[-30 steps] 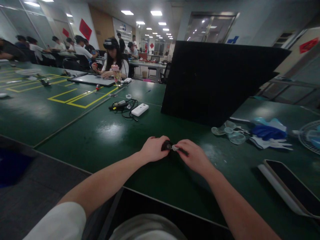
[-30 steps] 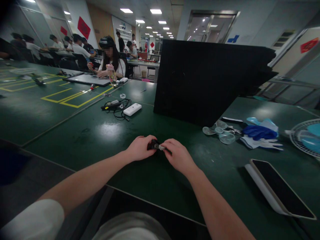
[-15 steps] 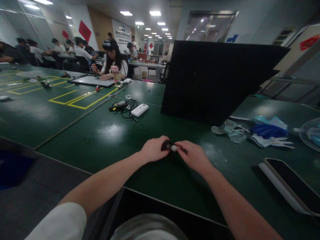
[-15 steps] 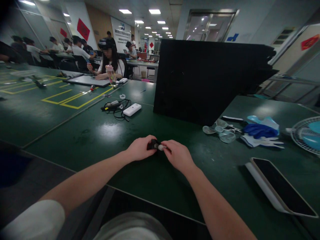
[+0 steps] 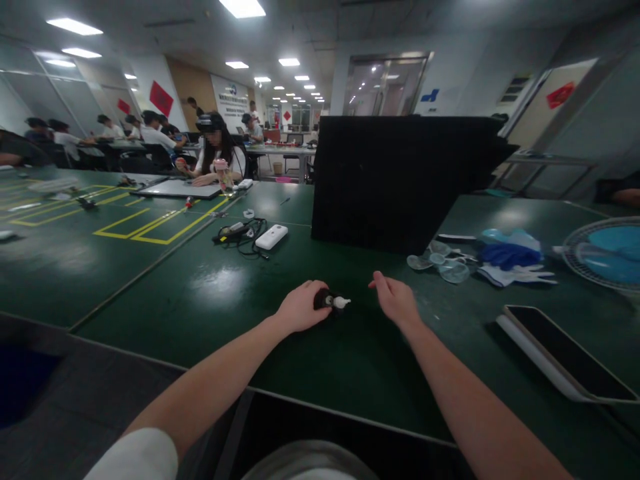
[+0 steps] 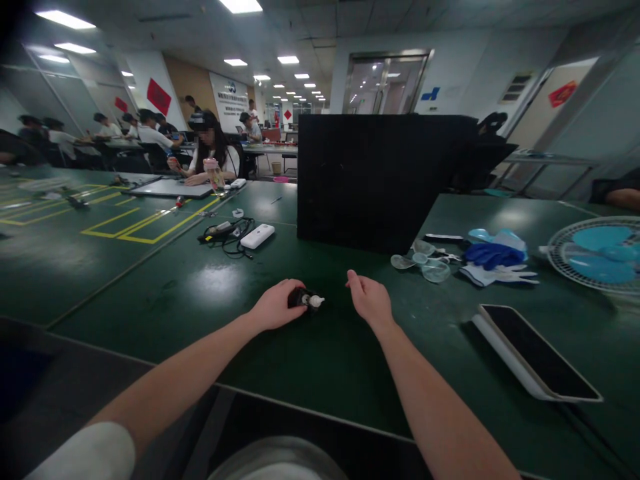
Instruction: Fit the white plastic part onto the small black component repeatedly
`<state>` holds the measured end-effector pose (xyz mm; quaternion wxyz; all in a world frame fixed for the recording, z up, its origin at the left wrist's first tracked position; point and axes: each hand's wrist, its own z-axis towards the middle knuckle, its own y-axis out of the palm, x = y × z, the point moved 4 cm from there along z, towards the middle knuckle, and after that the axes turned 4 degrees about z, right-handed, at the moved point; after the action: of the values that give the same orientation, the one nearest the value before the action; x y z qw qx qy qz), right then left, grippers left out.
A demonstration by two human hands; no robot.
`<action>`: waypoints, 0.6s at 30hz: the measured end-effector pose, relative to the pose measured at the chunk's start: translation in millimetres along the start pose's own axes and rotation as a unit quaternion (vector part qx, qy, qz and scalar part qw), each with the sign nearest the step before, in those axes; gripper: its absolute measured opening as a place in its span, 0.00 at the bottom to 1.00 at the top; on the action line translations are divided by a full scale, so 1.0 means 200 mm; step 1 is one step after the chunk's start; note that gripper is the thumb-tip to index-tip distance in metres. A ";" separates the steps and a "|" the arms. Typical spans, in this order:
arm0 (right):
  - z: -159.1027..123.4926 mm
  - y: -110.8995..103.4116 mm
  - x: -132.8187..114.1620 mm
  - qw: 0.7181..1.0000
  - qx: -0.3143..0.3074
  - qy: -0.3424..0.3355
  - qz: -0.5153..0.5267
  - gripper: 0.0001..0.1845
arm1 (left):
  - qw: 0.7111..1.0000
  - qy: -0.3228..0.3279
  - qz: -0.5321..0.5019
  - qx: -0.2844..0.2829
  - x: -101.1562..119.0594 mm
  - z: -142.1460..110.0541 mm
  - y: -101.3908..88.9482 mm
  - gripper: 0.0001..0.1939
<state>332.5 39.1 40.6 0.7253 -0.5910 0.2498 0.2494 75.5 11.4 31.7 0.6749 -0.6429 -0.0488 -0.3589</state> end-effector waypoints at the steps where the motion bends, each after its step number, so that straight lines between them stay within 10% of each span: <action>1: 0.00 0.01 0.00 1.000 -0.007 0.004 0.000 0.39 | 1.000 0.002 0.003 0.006 -0.02 0.00 0.00 0.22; 12: 0.01 0.06 0.00 0.997 -0.065 0.026 -0.014 0.37 | 0.954 -0.213 0.168 0.127 -0.77 -0.29 -0.47 0.28; 18: 0.02 0.08 0.00 0.994 -0.106 0.032 -0.017 0.35 | 0.928 -0.137 0.313 0.151 -0.80 -0.37 -0.57 0.22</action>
<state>322.0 46.0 29.9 0.6546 -0.6764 0.2344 0.2429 -134.5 22.6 30.5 0.8285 -0.5593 0.0091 -0.0263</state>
